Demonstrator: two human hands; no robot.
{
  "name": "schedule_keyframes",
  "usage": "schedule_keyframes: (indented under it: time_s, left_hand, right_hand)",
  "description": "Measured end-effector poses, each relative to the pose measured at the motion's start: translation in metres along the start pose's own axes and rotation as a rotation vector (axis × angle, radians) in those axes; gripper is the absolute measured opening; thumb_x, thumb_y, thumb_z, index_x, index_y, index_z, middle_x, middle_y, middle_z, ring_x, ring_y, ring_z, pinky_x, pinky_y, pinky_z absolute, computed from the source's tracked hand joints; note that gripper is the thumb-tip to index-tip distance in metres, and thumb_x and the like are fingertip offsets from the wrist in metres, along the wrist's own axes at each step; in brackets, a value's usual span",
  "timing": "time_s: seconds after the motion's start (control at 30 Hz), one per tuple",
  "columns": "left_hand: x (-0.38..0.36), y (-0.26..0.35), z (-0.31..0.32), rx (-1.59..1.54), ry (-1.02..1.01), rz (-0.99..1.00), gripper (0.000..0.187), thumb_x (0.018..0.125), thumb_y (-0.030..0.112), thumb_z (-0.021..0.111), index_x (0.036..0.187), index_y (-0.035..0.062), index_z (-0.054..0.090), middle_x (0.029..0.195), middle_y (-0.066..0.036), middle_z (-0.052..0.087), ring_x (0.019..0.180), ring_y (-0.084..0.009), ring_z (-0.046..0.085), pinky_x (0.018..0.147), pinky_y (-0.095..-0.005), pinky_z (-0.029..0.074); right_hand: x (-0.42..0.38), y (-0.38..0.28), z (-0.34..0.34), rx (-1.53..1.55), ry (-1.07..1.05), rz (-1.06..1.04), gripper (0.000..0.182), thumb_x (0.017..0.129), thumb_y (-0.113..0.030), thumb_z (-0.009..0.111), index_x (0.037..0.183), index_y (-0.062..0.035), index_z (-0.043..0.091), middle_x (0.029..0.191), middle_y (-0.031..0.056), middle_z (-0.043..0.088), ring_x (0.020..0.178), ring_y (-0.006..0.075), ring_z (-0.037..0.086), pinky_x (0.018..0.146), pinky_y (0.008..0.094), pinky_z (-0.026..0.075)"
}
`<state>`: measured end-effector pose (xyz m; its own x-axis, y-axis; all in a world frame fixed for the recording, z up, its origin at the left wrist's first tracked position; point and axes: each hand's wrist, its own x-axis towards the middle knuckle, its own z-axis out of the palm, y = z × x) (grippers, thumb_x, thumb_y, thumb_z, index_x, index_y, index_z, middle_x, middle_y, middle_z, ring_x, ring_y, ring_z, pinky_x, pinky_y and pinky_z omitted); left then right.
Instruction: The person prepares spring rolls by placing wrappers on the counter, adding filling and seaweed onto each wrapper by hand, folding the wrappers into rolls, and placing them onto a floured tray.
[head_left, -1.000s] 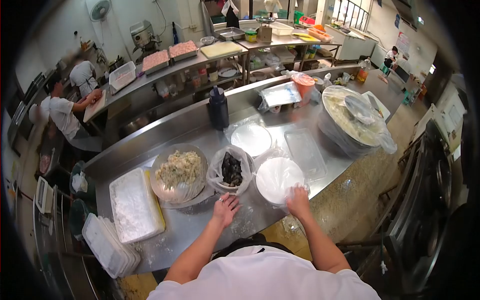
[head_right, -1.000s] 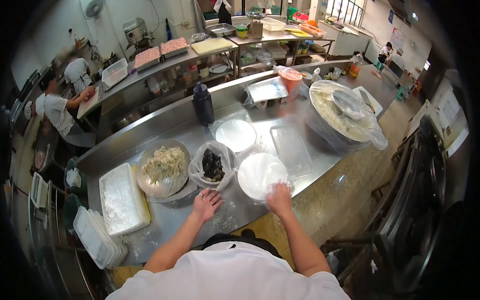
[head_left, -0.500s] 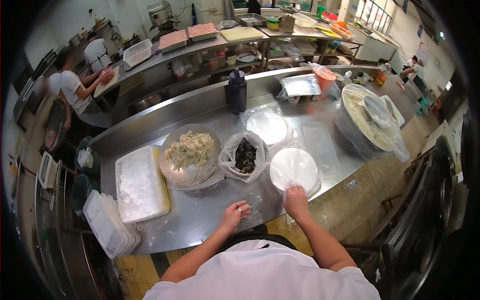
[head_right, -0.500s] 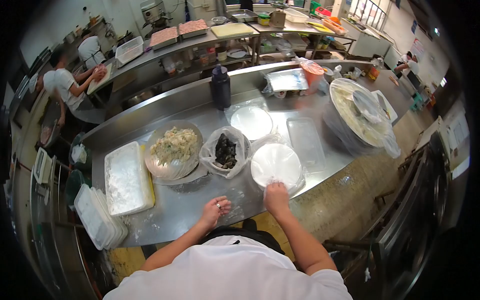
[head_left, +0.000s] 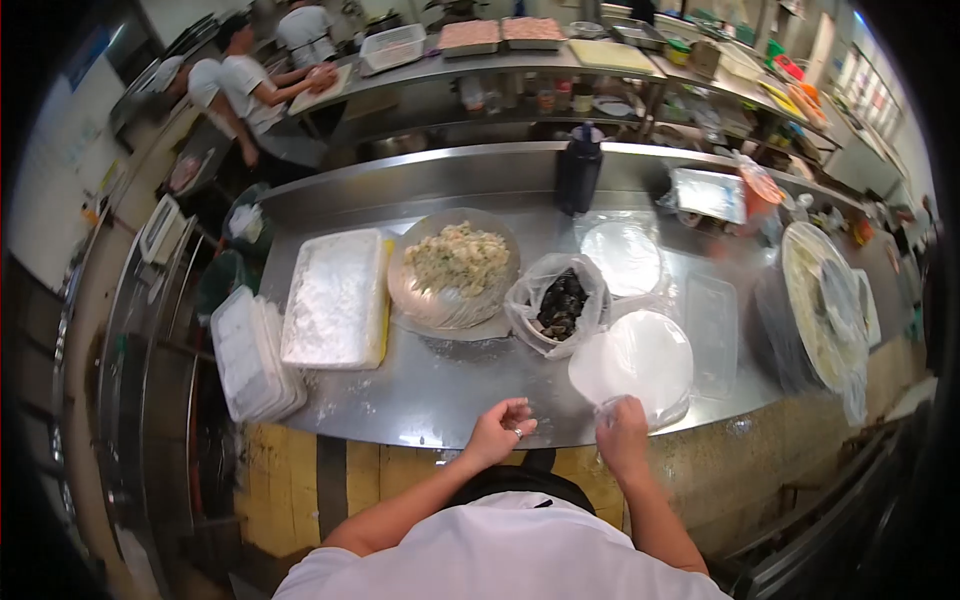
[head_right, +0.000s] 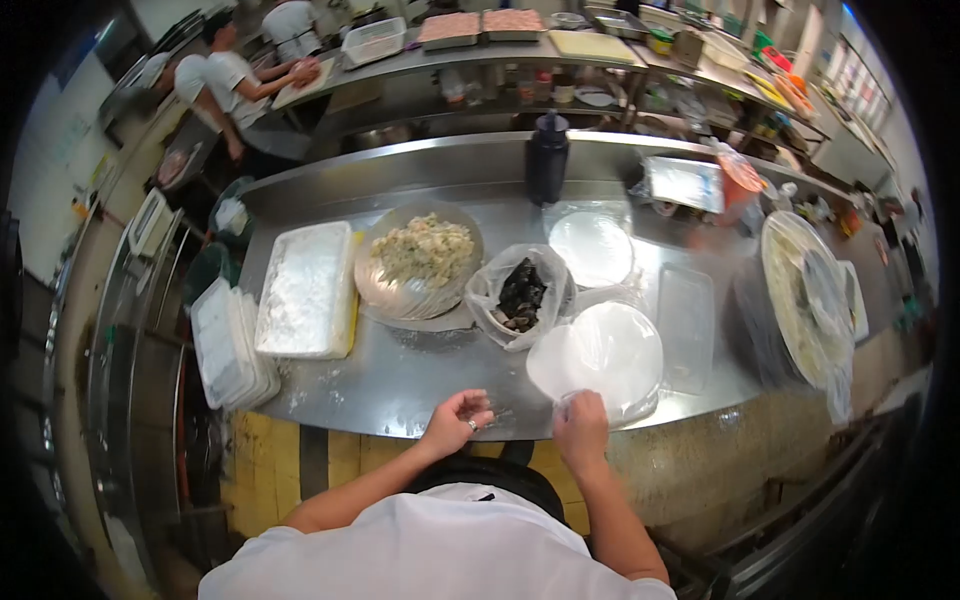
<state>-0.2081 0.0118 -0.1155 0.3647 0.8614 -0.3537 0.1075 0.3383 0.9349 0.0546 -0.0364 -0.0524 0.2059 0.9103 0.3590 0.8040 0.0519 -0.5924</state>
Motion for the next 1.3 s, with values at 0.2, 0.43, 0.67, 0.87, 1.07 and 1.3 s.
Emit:
schedule_keyframes:
  time_s: [0.2, 0.43, 0.67, 0.87, 1.07, 1.3]
  left_hand:
    - [-0.028, 0.083, -0.015, 0.953, 0.050, 0.711, 0.080, 0.079, 0.017, 0.090, 0.151, 0.0108, 0.057, 0.157, -0.019, 0.055, 0.146, -0.0409, 0.052, 0.127, -0.0533, 0.036]
    - [-0.021, 0.022, -0.102, 1.075, 0.210, 0.787, 0.033, 0.071, 0.009, 0.078, 0.102, 0.0198, 0.082, 0.128, 0.000, 0.074, 0.133, -0.0263, 0.063, 0.124, -0.0615, 0.036]
    - [-0.040, -0.041, -0.192, 1.108, 0.267, 0.705, 0.038, 0.074, 0.009, 0.074, 0.108, 0.0212, 0.082, 0.129, -0.003, 0.074, 0.130, -0.0291, 0.064, 0.123, -0.0609, 0.038]
    - [-0.049, -0.064, -0.221, 1.060, 0.142, 0.658, 0.031, 0.080, 0.020, 0.076, 0.110, 0.0205, 0.082, 0.152, -0.014, 0.065, 0.149, -0.0434, 0.051, 0.127, -0.0668, 0.031]
    - [-0.041, -0.046, -0.221, 0.882, 0.172, 0.539, 0.023, 0.086, 0.034, 0.084, 0.090, 0.0114, 0.084, 0.157, -0.021, 0.059, 0.154, -0.0512, 0.041, 0.127, -0.0731, 0.021]
    - [-0.030, -0.051, -0.221, 0.809, 0.220, 0.532, 0.031, 0.083, 0.033, 0.087, 0.073, 0.0059, 0.076, 0.162, -0.022, 0.054, 0.157, -0.0503, 0.035, 0.128, -0.0728, 0.014]
  right_hand:
    - [-0.017, -0.045, 0.050, 0.134, -0.291, -0.264, 0.018, 0.074, 0.000, 0.074, 0.088, -0.0062, 0.065, 0.091, 0.0161, 0.065, 0.088, 0.0384, 0.065, 0.079, 0.0503, 0.052]
    - [0.000, -0.091, 0.106, 0.036, -0.283, -0.477, 0.017, 0.075, -0.006, 0.075, 0.091, -0.0075, 0.071, 0.093, 0.0127, 0.065, 0.092, 0.0361, 0.064, 0.082, 0.0483, 0.052]
    - [-0.014, -0.109, 0.167, -0.146, -0.355, -0.502, 0.021, 0.075, -0.012, 0.076, 0.097, -0.0119, 0.078, 0.097, 0.0093, 0.066, 0.102, 0.0328, 0.063, 0.089, 0.0489, 0.051]
    - [-0.049, -0.091, 0.200, -0.154, -0.393, -0.366, 0.021, 0.078, -0.017, 0.077, 0.097, -0.0119, 0.080, 0.105, 0.0126, 0.070, 0.105, 0.0339, 0.065, 0.096, 0.0536, 0.050]
    - [-0.039, -0.111, 0.200, -0.200, -0.480, 0.042, 0.021, 0.083, -0.029, 0.081, 0.091, -0.0093, 0.082, 0.110, 0.0176, 0.071, 0.107, 0.0404, 0.065, 0.096, 0.0566, 0.049]
    - [-0.023, -0.122, 0.199, -0.373, -0.604, 0.210, 0.027, 0.086, -0.036, 0.080, 0.091, -0.0097, 0.083, 0.113, 0.0206, 0.072, 0.116, 0.0417, 0.065, 0.101, 0.0603, 0.049]
